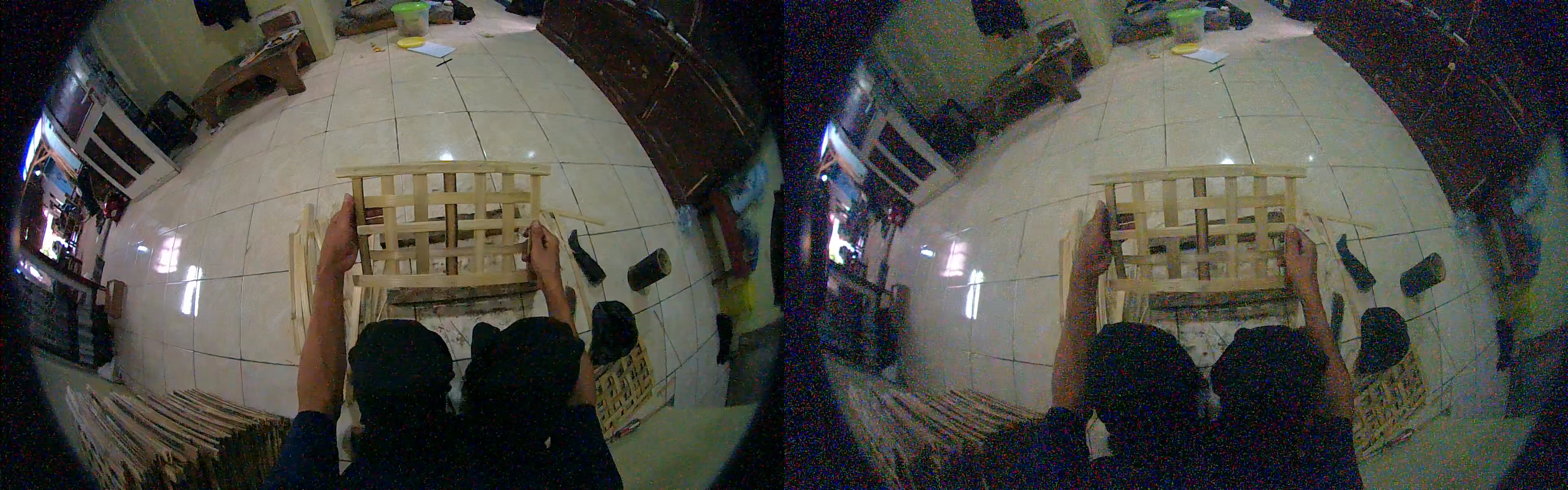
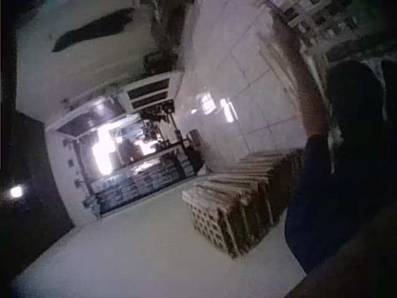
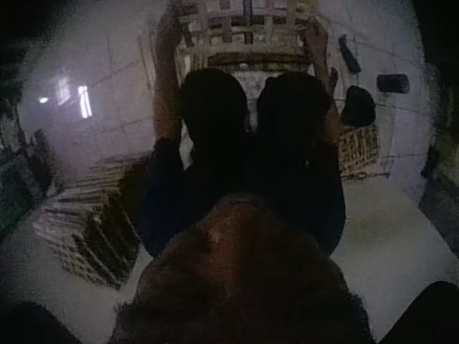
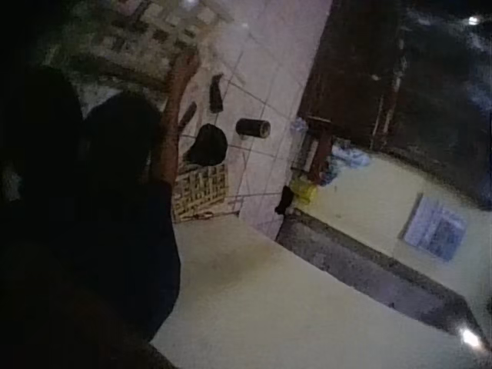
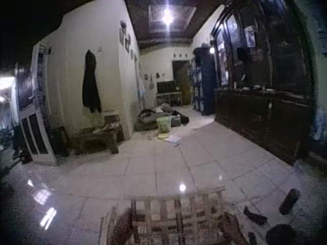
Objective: The person assembles a wooden lattice by inserting thin wooden strips into a frame and securing them with a hammer. They repeatedly adjust the strips and tap them into place, then stack the completed lattice with others.
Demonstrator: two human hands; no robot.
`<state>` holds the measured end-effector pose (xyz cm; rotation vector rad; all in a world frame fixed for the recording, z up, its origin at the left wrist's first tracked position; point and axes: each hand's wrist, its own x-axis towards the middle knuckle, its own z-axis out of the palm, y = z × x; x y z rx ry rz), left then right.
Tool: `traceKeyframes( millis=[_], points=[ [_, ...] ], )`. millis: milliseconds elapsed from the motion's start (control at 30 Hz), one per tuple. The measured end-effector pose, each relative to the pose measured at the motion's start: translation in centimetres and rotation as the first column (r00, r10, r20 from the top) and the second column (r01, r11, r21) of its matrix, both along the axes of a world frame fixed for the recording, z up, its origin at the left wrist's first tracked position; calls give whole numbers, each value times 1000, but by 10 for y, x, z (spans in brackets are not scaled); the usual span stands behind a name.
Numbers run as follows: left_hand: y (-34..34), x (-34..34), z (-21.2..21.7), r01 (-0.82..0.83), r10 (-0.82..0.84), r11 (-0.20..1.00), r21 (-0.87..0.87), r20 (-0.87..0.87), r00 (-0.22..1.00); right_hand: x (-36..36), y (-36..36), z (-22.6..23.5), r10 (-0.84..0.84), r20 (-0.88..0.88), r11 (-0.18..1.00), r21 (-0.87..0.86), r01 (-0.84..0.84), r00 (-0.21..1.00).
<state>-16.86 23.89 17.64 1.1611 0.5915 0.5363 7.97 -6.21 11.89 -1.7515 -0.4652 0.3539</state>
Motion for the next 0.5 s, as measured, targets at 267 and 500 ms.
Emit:
traceKeyframes(
  millis=[267,500],
  points=[
    [-3,-8,-24,-6,2,999,-40,-88,996,-8,12,11,19,-210,996,-80,-36,978],
    [2,-4,-42,25,-31,996,-80,-69,997,25,9,-34,44,-190,991,-117,-67,981]
  ],
)
